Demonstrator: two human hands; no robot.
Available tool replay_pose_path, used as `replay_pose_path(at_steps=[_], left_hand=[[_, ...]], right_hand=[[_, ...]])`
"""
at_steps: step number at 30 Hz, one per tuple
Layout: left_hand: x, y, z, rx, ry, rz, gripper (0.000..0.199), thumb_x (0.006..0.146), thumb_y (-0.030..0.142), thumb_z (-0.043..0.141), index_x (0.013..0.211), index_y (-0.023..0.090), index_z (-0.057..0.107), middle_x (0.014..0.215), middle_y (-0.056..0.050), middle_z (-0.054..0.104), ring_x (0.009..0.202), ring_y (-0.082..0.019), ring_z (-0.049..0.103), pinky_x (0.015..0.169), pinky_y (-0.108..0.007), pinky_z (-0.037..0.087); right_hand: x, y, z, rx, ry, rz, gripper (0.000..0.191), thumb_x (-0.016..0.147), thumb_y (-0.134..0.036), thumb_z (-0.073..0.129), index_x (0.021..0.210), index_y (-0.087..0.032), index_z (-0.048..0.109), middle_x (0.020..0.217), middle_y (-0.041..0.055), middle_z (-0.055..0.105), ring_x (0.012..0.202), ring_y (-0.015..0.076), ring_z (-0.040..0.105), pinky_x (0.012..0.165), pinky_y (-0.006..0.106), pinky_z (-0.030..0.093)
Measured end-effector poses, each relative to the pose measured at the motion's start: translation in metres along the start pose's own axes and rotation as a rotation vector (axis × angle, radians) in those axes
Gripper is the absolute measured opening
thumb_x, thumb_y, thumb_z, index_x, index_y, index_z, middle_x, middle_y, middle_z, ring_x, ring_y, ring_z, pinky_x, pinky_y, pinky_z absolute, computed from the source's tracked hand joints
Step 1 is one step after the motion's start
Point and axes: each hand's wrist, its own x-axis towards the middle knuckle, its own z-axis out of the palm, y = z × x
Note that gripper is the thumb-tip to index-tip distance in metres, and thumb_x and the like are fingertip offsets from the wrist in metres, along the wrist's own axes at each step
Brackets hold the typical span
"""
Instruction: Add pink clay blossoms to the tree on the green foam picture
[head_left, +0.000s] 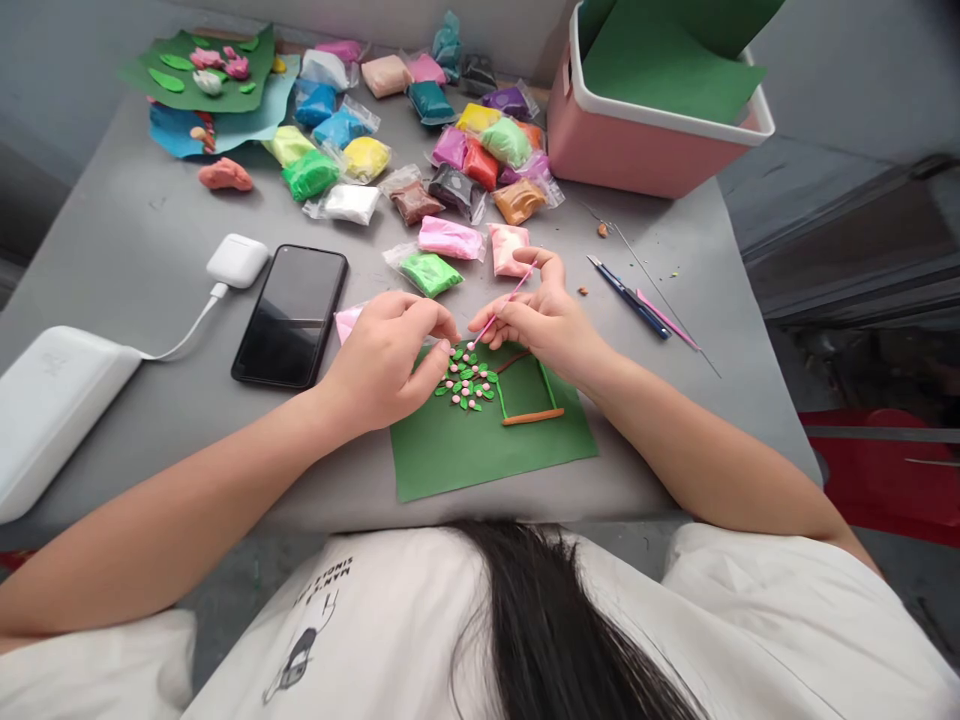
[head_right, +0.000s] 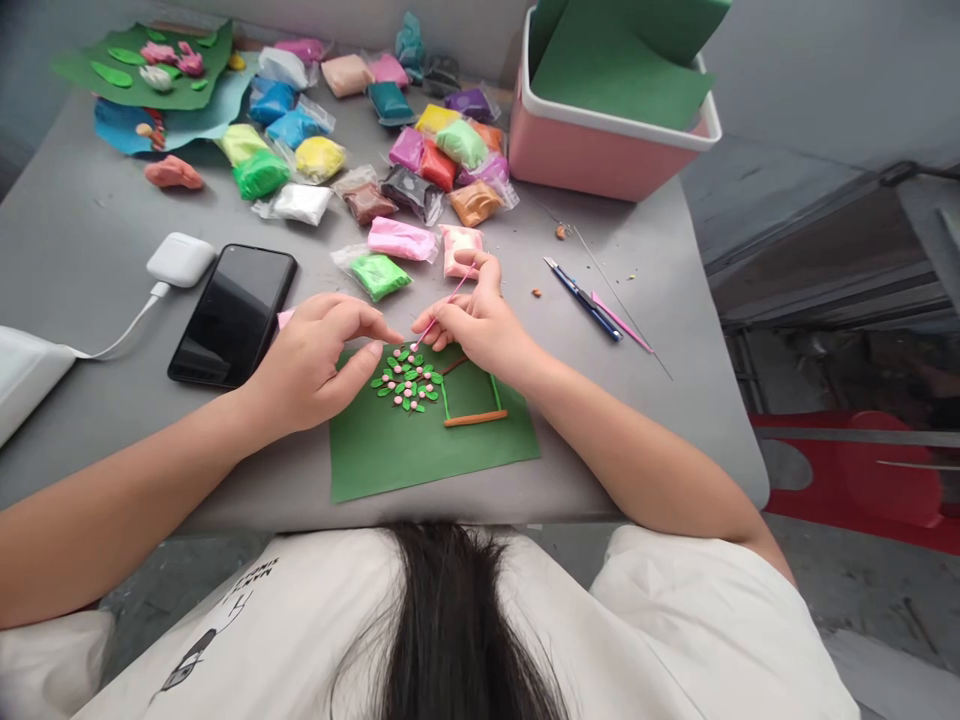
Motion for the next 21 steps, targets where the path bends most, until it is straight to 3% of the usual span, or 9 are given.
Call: replay_pose_path(at_steps=[11, 21], left_hand=[[-0.0029, -0.0061, 0.0075, -0.013, -0.003, 0.069, 0.015, 0.09, 0.018, 0.054, 0.1, 0.02, 0.065, 0.101, -0.009, 0.079, 0.104, -0.03, 0.067, 0.097, -0.045, 0.052], [-0.0032, -0.0052, 0.0069, 0.033, -0.019, 0.092, 0.017, 0.093, 0.019, 0.05, 0.102, 0.019, 0.064, 0.103, -0.011, 0.077, 0.108, -0.029, 0.068, 0.098, -0.045, 0.053]], right_hand=[[0.0006, -0.0014, 0.0006, -0.035, 0.006, -0.003, 0.05, 0.081, -0.02, 0.065, 0.115, -0.028, 0.03, 0.073, -0.0093, 0.075, 0.063, 0.01, 0.07, 0.064, 0.023, 0.059], [-0.0003, 0.0001, 0.0009, -0.064, -0.01, 0.008, 0.047, 0.085, -0.016, 0.063, 0.116, -0.028, 0.03, 0.076, -0.009, 0.075, 0.064, 0.0113, 0.071, 0.069, 0.028, 0.061]])
